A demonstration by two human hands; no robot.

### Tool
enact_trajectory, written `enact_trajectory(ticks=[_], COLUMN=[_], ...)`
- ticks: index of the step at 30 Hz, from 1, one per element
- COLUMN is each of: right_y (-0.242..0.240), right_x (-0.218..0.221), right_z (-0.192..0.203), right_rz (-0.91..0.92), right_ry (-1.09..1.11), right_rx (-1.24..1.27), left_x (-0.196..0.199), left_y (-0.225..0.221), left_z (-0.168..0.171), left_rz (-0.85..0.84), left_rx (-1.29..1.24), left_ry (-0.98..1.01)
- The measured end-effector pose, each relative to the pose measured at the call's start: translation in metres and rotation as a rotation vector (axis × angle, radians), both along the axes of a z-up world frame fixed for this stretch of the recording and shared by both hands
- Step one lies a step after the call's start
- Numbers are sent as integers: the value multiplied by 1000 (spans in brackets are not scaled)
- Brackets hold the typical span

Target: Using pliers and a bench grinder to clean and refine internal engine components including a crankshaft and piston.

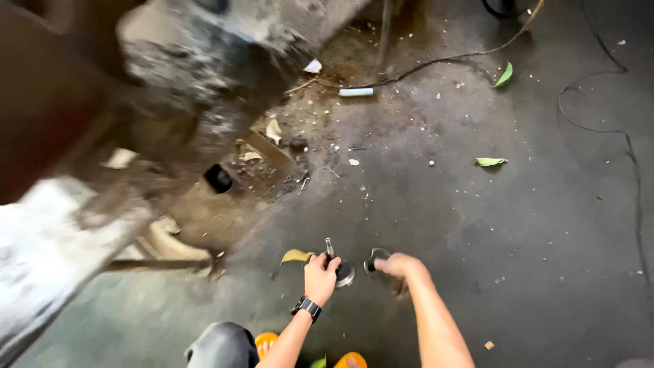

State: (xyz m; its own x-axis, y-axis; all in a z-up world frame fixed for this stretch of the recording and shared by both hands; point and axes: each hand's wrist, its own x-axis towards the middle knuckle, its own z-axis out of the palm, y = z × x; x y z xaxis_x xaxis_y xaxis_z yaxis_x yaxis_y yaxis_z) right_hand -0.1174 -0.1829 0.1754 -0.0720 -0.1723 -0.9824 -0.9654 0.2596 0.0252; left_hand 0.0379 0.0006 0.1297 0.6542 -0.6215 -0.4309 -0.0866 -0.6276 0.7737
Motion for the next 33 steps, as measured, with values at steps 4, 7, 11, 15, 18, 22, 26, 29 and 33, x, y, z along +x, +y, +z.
enact_trajectory(ticks=[4,7,11,15,18,22,26,29,33], right_y=[-2,41,136,192,198,195,134,77,-20], right_x=[-55,-39,-45,-46,-35,-26,49,113,221], right_z=[40,181,282,291,297,291,346,358,369], right_rz=[252,-27,-898,-1350,-1329,-1426,-1530,-1485,-1487], right_ry=[-198,-542,-685,-823,-735,-813,-622,-768,-834], right_rx=[-291,-355,164,189,76,31,-15,-125,-277], left_x=[-2,-16,-24,-23,-21,-2,39,88,166], left_y=[12,30,37,39,36,20,8,-19,-109], left_z=[109,190,292,359,388,424,425,412,406], left_rz=[58,161,202,170,143,146,-46,-212,-23], left_rx=[65,-88,-45,126,152,110,74,-503,-404], left_ry=[243,541,613,576,536,625,494,266,206])
